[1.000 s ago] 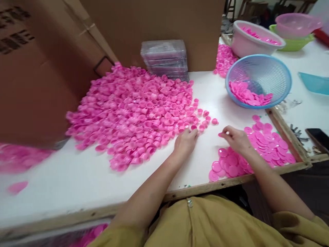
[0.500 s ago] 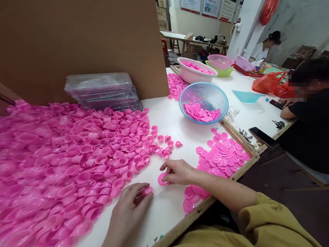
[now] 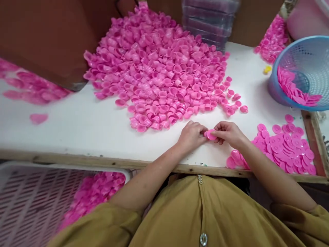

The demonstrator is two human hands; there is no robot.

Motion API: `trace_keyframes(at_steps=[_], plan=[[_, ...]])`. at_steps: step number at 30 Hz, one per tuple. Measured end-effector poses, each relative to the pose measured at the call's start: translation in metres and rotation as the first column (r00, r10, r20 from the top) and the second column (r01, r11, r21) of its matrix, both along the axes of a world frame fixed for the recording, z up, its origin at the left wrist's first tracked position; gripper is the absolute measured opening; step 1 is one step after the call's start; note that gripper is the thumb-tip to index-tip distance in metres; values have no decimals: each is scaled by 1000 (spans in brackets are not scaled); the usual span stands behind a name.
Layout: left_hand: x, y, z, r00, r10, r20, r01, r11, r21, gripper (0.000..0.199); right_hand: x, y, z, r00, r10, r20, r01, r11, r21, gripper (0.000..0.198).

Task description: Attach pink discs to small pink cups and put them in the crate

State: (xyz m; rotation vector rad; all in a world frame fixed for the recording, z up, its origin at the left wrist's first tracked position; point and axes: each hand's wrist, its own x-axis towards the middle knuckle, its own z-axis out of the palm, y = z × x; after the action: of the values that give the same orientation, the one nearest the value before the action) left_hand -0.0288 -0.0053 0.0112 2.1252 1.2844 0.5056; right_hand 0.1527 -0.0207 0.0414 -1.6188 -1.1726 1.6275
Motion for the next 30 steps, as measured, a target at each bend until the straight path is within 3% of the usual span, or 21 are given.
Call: trace_keyframes(at_steps=[7,11,14,19,23,27,30], plan=[[-3,2,-5,998,-60,6,60,997,49,19,-17,9,-2,972,91,216,-80,995,-58,36],[-9,8,4,991,-136,-14,136,991,-15,22,-16,15,-1,947,163,277,-143,986,-89,35],[-12,14,13,976,-218,-17,214,969,-127,28,-17,17,0,938,201,281,-170,977,-132,36],[-10,24,18,978,-176,-114,146,961,-236,25,-18,23,4,914,255,316,-197,959,-204,39],[-5,31,22,956,-241,-166,184,937,-298,27,-16,27,2,910,282,304,-220,950,-223,34],[1,31,28,946,-288,-146,236,925,-299,27,-20,22,-1,928,269,258,-221,954,-201,30],[-17,21,41,970,-232,-72,196,923,-332,25,-15,8,4,950,264,168,-246,962,-117,25]])
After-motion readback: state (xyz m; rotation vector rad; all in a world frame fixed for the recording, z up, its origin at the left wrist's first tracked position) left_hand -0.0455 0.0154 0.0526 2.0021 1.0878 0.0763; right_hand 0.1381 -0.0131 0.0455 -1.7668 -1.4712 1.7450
